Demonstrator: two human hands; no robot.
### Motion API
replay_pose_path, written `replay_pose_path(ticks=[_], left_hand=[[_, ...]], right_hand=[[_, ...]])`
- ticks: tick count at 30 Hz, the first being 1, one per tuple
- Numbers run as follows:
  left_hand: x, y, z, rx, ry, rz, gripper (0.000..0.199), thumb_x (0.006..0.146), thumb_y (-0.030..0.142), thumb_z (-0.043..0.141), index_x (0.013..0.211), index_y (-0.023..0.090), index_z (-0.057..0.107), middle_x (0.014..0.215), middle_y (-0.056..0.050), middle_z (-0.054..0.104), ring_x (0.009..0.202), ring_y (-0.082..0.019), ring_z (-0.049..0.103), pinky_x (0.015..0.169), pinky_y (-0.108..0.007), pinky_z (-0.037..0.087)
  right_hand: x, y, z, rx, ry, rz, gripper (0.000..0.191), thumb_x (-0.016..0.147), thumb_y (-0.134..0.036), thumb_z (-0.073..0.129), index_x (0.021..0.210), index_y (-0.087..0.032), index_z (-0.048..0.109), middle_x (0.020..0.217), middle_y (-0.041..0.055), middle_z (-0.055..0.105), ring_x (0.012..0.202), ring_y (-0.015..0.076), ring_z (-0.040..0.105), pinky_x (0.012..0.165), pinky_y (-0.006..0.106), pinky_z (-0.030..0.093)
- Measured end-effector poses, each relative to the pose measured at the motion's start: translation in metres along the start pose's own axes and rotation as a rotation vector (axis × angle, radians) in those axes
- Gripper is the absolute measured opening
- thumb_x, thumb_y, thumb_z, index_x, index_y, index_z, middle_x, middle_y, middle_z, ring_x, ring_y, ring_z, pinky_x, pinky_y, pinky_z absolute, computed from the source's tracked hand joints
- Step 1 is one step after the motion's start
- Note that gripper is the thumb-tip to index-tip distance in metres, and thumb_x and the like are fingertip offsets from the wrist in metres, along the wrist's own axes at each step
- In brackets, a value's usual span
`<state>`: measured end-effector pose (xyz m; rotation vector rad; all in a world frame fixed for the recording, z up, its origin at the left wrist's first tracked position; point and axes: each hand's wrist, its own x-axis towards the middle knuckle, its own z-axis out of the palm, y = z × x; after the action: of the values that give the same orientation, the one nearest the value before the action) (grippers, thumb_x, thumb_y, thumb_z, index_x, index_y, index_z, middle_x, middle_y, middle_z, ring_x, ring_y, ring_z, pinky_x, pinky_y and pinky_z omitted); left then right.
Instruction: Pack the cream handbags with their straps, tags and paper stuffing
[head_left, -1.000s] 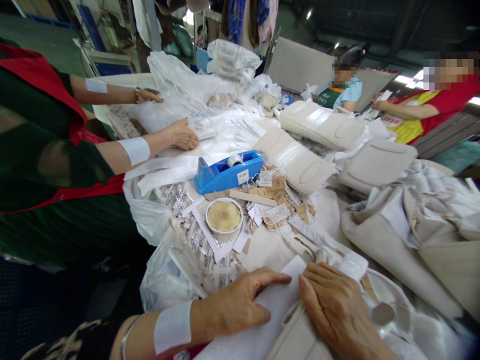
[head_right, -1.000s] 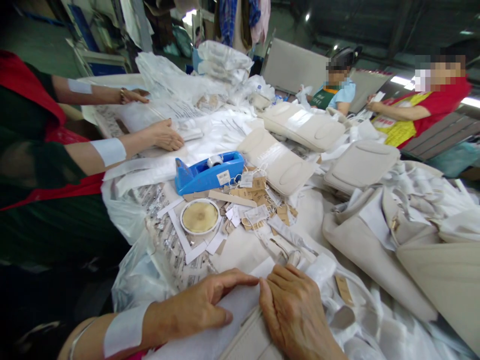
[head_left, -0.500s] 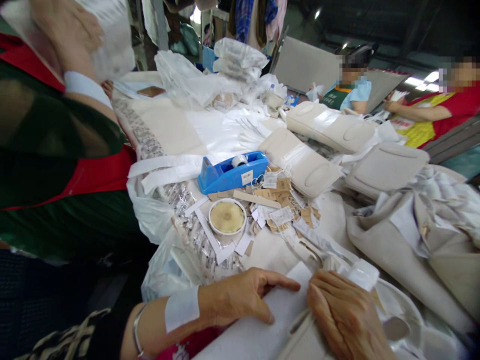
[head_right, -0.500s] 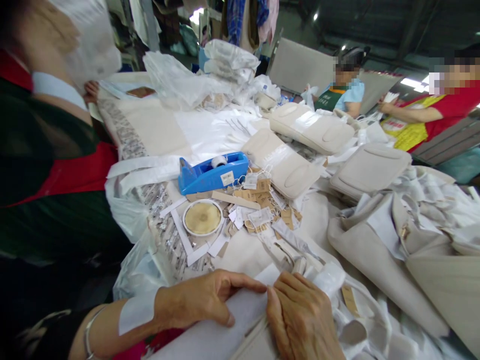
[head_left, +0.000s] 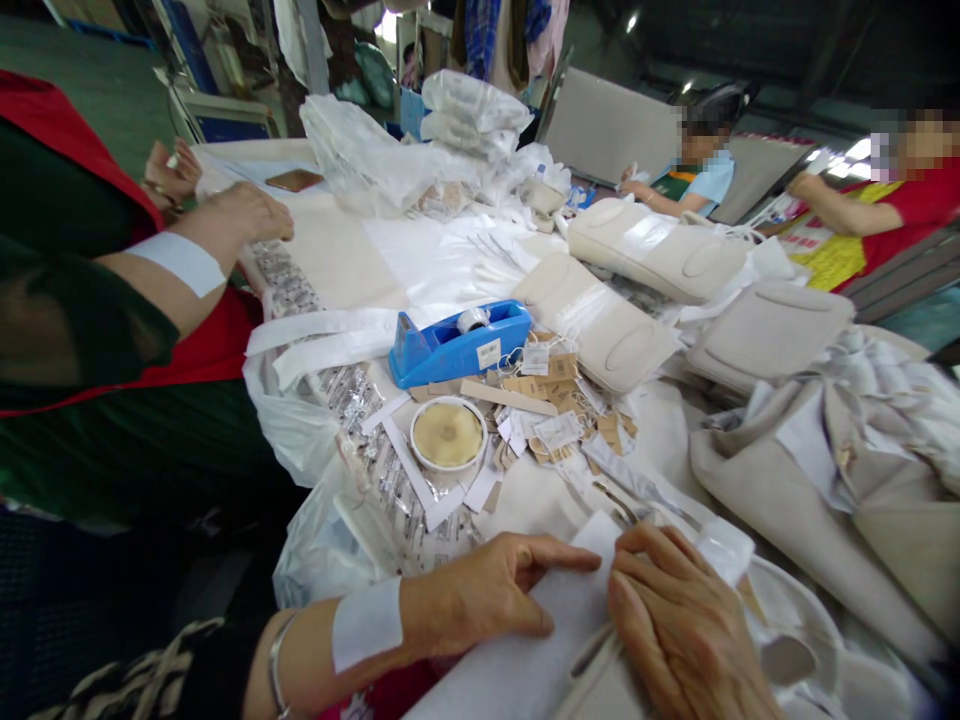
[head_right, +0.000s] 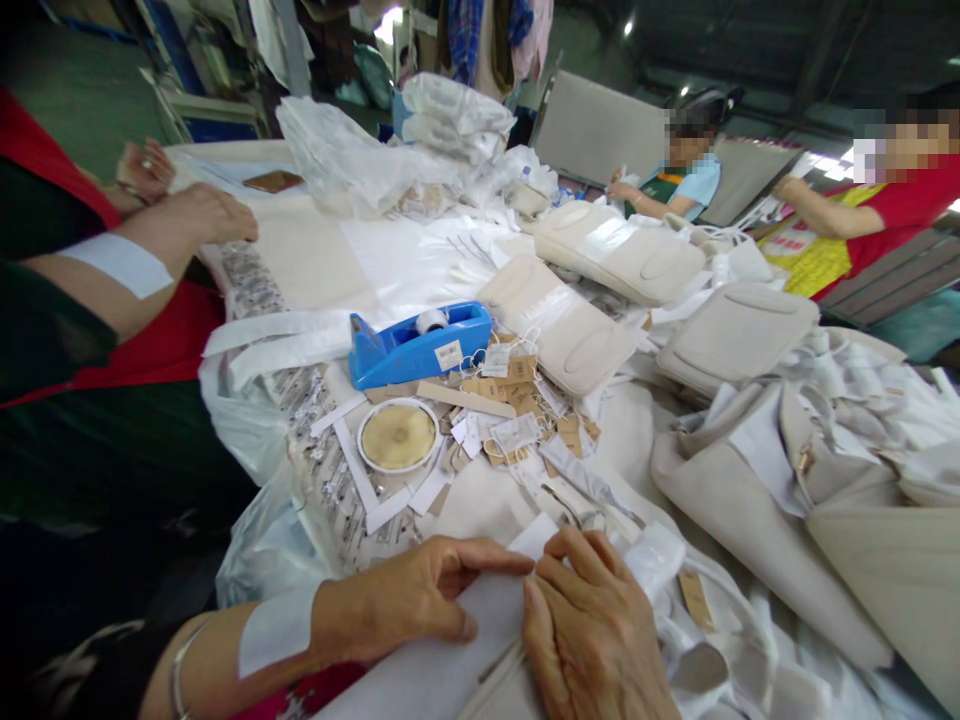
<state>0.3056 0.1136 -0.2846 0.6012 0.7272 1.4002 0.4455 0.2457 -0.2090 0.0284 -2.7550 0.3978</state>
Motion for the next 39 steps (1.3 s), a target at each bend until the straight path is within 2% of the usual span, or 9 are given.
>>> replay_pose_path(ticks=[7,11,16,20,22,25,31,34,39], left_hand=[[0.029,-0.012,0.005,0.359,-0.019,0.067,0.076,0.05,-0.002,0.048,0.122,0.017,0.066,0.122,-0.003,0.068,0.121,-0.029,0.056,0.109,-0.043,0.039],[0.035,-0.015,0.009,0.521,0.037,0.057,0.061,0.055,-0.003,0.048,0.111,0.01,0.067,0.11,-0.006,0.071,0.112,-0.028,0.06,0.104,-0.041,0.044],[-0.006,0.021,0.002,0.792,-0.051,0.19,0.06,0.076,-0.002,0.045,0.133,0.015,0.055,0.143,-0.01,0.053,0.134,-0.022,0.046,0.117,-0.037,0.031],[-0.059,0.046,-0.017,1.038,-0.187,0.161,0.066,0.08,-0.007,0.04,0.138,0.022,0.051,0.152,-0.007,0.044,0.139,-0.018,0.042,0.117,-0.035,0.033],[-0.075,0.047,-0.022,1.068,-0.266,0.182,0.057,0.086,-0.003,0.043,0.137,0.021,0.051,0.152,-0.01,0.043,0.141,-0.019,0.04,0.117,-0.034,0.034],[-0.079,0.036,-0.022,1.028,-0.318,0.271,0.036,0.094,0.009,0.047,0.128,0.016,0.057,0.142,-0.016,0.054,0.138,-0.021,0.044,0.115,-0.033,0.036],[-0.056,0.015,-0.01,0.991,-0.182,0.349,0.025,0.098,0.015,0.039,0.099,0.016,0.064,0.108,-0.013,0.068,0.108,-0.019,0.065,0.096,-0.027,0.05],[-0.051,0.011,-0.002,1.044,-0.071,0.31,0.02,0.096,0.014,0.044,0.094,0.017,0.063,0.094,-0.007,0.069,0.093,-0.016,0.066,0.086,-0.023,0.049],[-0.044,0.004,0.011,1.172,0.113,0.204,0.011,0.083,0.009,0.057,0.087,0.018,0.061,0.079,0.001,0.067,0.074,-0.013,0.063,0.071,-0.02,0.043]], right_hand=[[0.0,0.005,0.007,0.007,0.067,-0.031,0.032,0.093,-0.004,0.044,0.066,-0.02,0.051,0.063,0.0004,0.056,0.066,0.0155,0.048,0.07,0.032,0.033],[-0.006,0.009,0.019,-0.022,-0.056,0.058,0.032,0.098,-0.01,0.041,0.069,-0.02,0.051,0.063,0.0,0.056,0.061,0.0147,0.048,0.064,0.031,0.032],[-0.007,0.009,0.028,-0.059,-0.108,0.124,0.036,0.101,-0.016,0.038,0.067,-0.021,0.05,0.062,-0.0003,0.055,0.058,0.0145,0.049,0.062,0.03,0.03],[-0.005,0.008,0.029,-0.099,-0.112,0.122,0.04,0.101,-0.018,0.039,0.062,-0.021,0.048,0.056,-0.0012,0.049,0.052,0.0136,0.045,0.059,0.031,0.028],[-0.005,0.009,0.028,-0.108,-0.106,0.127,0.042,0.101,-0.019,0.04,0.06,-0.021,0.047,0.054,-0.0015,0.047,0.051,0.0132,0.044,0.058,0.031,0.027],[-0.007,0.009,0.028,-0.105,-0.108,0.129,0.041,0.101,-0.019,0.041,0.06,-0.021,0.046,0.054,-0.0016,0.046,0.05,0.0131,0.043,0.057,0.031,0.026],[-0.006,0.01,0.027,-0.067,-0.135,0.146,0.039,0.1,-0.018,0.042,0.061,-0.021,0.045,0.056,-0.0009,0.047,0.054,0.0136,0.044,0.058,0.031,0.028],[-0.003,0.009,0.023,0.037,-0.136,0.138,0.033,0.098,-0.014,0.045,0.066,-0.02,0.048,0.061,-0.0001,0.05,0.059,0.0134,0.047,0.06,0.03,0.031],[0.001,0.006,0.011,0.285,-0.124,0.067,0.011,0.095,-0.009,0.051,0.089,-0.018,0.056,0.089,0.0046,0.062,0.083,0.0145,0.054,0.074,0.028,0.04]])
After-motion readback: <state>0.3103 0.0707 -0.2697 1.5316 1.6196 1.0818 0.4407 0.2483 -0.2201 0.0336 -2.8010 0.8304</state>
